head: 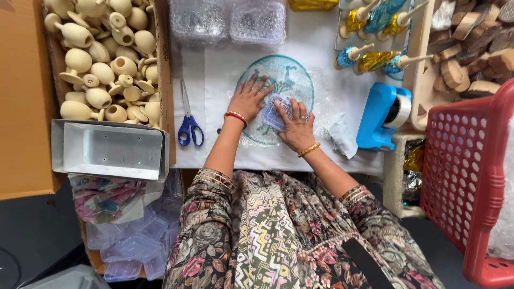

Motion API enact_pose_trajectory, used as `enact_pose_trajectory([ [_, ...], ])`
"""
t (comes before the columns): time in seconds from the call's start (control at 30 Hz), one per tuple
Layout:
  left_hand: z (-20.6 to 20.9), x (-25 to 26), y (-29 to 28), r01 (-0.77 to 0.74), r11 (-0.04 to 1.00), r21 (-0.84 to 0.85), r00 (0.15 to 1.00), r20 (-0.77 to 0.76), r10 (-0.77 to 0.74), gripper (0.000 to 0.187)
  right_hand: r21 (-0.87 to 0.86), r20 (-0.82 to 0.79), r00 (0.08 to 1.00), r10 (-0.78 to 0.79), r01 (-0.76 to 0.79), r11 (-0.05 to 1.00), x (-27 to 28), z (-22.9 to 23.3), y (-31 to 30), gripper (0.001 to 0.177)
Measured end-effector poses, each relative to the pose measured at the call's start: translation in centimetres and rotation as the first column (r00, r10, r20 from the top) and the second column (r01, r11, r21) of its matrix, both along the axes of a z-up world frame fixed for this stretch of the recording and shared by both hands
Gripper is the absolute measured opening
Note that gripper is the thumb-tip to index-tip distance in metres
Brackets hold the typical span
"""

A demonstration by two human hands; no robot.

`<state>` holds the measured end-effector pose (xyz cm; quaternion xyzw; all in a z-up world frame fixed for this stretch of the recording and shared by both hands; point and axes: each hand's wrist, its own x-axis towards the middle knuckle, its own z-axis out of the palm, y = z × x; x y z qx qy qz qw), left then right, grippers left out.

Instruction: Cleaning wooden stamps and packing them along with other craft items into bags and boxes.

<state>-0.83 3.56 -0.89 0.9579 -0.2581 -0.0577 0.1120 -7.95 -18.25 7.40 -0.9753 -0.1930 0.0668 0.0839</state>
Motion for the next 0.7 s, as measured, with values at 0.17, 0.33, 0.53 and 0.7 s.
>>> enact_pose_trajectory([
  [0.17,7.1,0.0,1.1,-0.277,0.949,0.149,0.906,-0.289,0.309,0.086,0.019,0.026,1.000,0.005,-0.006,1.000,-0.2,-0.7,-0.1,0.101],
  [0.33,1.9,-2.3,1.0,-0.409,0.913,-0.003,0.904,-0.139,0.404,0.087,0.015,0.019,1.000,0.004,-0.004,1.000,-0.2,-0.5,-0.2,0.102],
  [0.53,6.1,-5.7,3.1,-0.267,0.960,0.086,0.947,-0.160,0.278,0.080,0.035,0.036,0.999,0.021,-0.022,0.999,-0.5,-1.2,-0.6,0.100],
  [0.7,3.9,-8.1,2.2,-0.588,0.808,0.035,0.804,-0.082,0.589,0.081,0.044,0.039,0.999,0.027,-0.028,0.999,-0.6,-1.3,-0.6,0.101],
])
